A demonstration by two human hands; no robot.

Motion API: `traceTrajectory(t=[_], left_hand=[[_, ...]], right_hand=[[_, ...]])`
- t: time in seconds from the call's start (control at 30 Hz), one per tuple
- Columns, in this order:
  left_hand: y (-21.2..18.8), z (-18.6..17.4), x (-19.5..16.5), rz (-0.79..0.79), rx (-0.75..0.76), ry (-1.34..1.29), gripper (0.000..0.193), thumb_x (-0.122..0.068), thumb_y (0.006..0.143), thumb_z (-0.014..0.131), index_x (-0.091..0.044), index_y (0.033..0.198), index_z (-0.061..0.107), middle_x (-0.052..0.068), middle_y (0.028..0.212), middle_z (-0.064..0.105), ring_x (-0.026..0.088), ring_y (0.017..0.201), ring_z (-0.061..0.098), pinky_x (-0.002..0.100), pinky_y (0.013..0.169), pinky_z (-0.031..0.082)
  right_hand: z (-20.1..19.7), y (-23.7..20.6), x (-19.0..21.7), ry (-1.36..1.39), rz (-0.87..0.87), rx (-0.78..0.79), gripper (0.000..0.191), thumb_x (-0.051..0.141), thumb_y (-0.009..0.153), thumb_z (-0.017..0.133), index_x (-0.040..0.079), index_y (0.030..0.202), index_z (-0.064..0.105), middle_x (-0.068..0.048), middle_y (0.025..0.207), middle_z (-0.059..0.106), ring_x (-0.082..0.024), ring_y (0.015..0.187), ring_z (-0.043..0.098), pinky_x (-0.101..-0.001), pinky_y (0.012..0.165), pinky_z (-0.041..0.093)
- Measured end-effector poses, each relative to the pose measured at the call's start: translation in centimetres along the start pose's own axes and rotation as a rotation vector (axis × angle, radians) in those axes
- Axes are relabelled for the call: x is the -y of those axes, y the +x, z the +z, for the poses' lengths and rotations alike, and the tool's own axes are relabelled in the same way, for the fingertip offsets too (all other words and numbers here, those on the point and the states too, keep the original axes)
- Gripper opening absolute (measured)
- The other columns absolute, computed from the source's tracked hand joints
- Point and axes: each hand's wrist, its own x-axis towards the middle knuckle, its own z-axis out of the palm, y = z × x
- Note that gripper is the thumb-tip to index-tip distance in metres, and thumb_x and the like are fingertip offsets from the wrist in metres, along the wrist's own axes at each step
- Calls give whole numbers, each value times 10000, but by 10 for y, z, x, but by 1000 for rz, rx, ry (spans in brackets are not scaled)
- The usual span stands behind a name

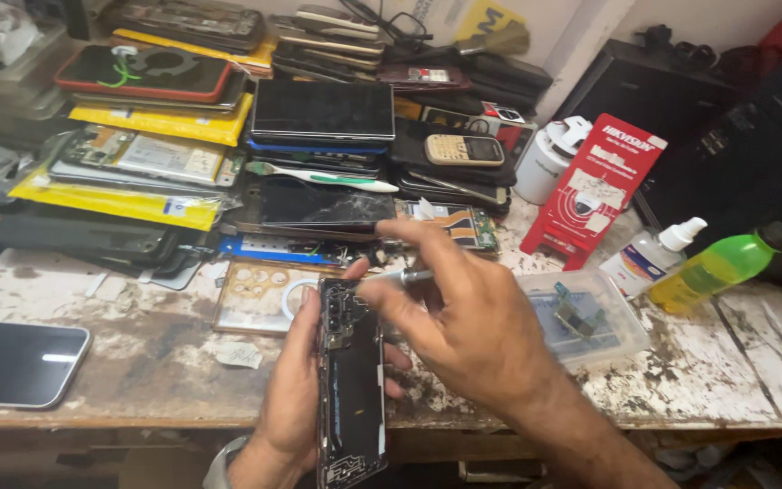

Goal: The person holds a disassembled smartphone and uses a screwdriver to remove screws from the internal frame. They then use their fingers to lift and disconnect a ribbon cable near the camera module area.

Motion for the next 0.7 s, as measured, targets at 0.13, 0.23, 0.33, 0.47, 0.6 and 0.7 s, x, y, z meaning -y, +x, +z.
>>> traceTrajectory(t=[0.13,0.23,0.33,0.47,0.6,0.7], left_hand=[[-1,1,-1,29,23,26,688,-533,1042,205,-120,1555,403,153,1093,679,226,747,732,313,572,639],[-1,-1,0,-7,-29,52,678,-538,1034,204,-184,1579,399,137,1091,665,202,756,726,304,571,633],[1,-5,2,-20,-36,46,690,-528,1002,207,-214,1584,402,99,1085,693,206,696,719,307,537,628],[0,-10,3,95,224,-5,643,-528,1131,204,-142,1624,348,160,1057,688,216,794,732,295,631,630],[3,-8,3,8,3,15,667,-517,1057,213,-154,1585,397,116,1092,677,219,759,721,328,595,639],[2,-5,1,1,-19,-3,667,-517,1046,214,-130,1557,398,138,1121,681,230,765,724,338,589,641]], right_hand=[[-4,2,4,-14,-317,-8,272,49,965,626,40,1231,567,-147,1121,684,-322,1084,651,-435,962,514],[0,2,4,67,696,199,492,359,878,696,230,1335,568,-66,1056,762,-188,945,811,-383,824,603],[0,-3,1,10,-50,12,266,196,988,617,57,1214,594,-139,1092,718,-249,1077,715,-402,918,556],[3,-8,-3,-24,35,5,333,247,937,717,51,1196,645,-124,1087,729,-238,975,726,-362,799,562],[4,-8,-7,50,33,14,164,157,962,673,69,1095,715,-72,1014,730,-196,912,746,-326,776,580],[3,-12,-9,41,-36,-8,156,92,942,665,41,1083,707,-87,991,711,-206,927,732,-334,791,576]])
